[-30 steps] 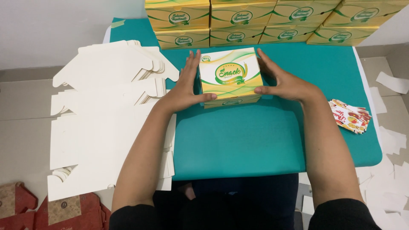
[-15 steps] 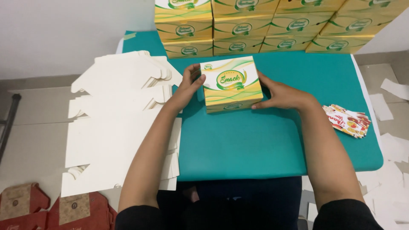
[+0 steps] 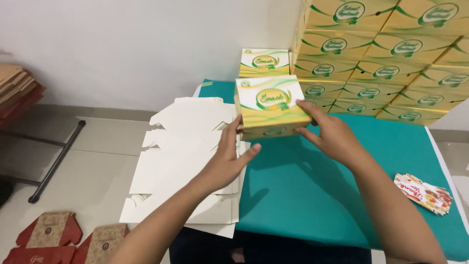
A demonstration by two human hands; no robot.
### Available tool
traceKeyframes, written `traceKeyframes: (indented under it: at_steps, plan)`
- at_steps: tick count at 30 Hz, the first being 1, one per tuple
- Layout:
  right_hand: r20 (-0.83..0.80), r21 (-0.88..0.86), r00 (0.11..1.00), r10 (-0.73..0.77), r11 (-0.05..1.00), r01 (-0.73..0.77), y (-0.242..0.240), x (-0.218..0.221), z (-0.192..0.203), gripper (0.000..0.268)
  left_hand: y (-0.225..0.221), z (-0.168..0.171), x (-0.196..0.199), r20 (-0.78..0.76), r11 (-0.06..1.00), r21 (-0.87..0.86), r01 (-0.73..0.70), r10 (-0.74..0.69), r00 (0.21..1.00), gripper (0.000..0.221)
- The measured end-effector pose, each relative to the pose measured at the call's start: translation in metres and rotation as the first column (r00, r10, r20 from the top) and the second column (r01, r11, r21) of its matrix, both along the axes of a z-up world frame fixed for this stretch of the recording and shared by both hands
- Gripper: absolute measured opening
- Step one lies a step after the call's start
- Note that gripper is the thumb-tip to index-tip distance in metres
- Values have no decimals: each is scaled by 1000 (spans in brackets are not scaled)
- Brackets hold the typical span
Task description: The person folds paper box templates into snack boxes, inserts small cards into the folded boxes, and closes the lids.
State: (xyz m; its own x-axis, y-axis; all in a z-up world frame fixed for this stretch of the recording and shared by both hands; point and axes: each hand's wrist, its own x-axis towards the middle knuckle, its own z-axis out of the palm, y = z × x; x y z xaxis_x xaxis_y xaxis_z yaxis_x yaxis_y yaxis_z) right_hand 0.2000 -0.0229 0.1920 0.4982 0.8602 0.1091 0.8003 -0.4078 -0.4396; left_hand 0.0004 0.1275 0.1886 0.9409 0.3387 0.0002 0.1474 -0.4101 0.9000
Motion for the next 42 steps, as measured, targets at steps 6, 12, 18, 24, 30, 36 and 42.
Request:
traceKeyframes:
  at_steps: [6,12,18,24,30,36,42]
  plan:
    - [287,211,952,-106,976,45,73,36,-3,51,74,-12,71,261,988,-31,-153,155,953,78]
    - [758,200,597,-265,964,174,138,80,-32,41,136,-64,161,362,957,-162,-239,283,888,63]
    - [783,175,557,-276,958,229,155,86,-46,49,134,-83,172,335,960,-93,-263,279,900,62]
    - [809,209,546,-217,975,78,123,44,-39,59,120,-71,80,73,954,248,-170,157,985,64]
    - [293,-148,832,471,882,-447,77,-61,-87,36,121,-95,-97,-427,816,573,73,221,877,57]
    - [99,-136,731,675,737,-662,73,-171,-106,52,94,-82,-209,-538,837,547,-33,382,751,64]
    - [49,-320,742,668,714,-622,90,-204,-113,60,79,-91,-225,-473,840,536,-83,380,795,82]
